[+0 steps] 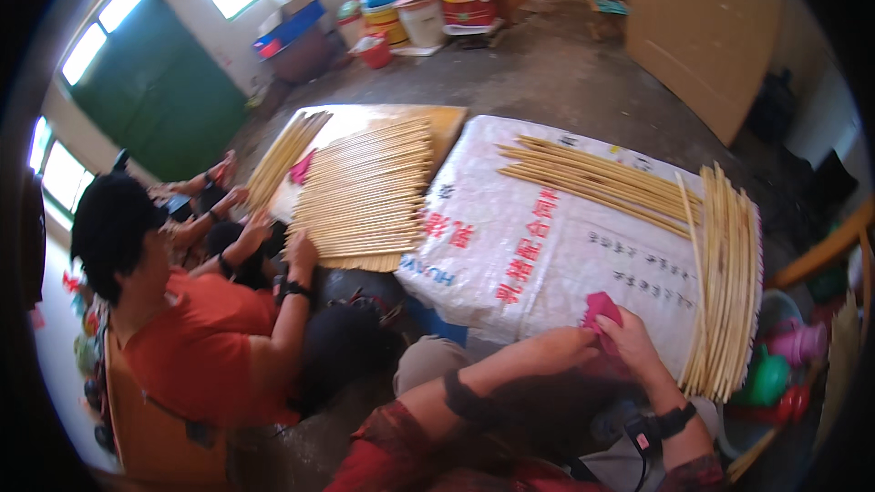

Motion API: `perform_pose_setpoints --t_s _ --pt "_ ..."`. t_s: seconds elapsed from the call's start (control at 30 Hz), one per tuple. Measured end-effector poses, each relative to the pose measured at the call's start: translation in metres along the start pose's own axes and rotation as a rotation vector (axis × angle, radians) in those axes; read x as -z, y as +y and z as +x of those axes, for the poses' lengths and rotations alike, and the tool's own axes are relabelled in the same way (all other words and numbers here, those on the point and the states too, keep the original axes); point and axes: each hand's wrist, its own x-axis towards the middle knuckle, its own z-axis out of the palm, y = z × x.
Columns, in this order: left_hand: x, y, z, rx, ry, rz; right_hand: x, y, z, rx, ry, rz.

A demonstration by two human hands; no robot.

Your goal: The person wipes individual wooden sticks with a pink cloth and then places them onto a growing mat of sticks on a table, aligning them with existing rows.

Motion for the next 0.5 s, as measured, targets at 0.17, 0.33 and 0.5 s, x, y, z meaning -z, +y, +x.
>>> perform_pose_setpoints --t_s 0.17,0.33,0.5 --pt "0.013 0.005 -0.001 -0.032 0.063 -0.042 0.016 0.017 0.007 0.039 0.056 -0.201" --pt "0.022 -0.009 0.002 0.262 0.132 -0.184 0.021 0.003 0.004 0.056 -0.005 -0.725" --pt "0.015 -0.001 0.006 0.241 0.023 -0.201 0.066 0.004 0.007 0.166 0.436 -0.998"
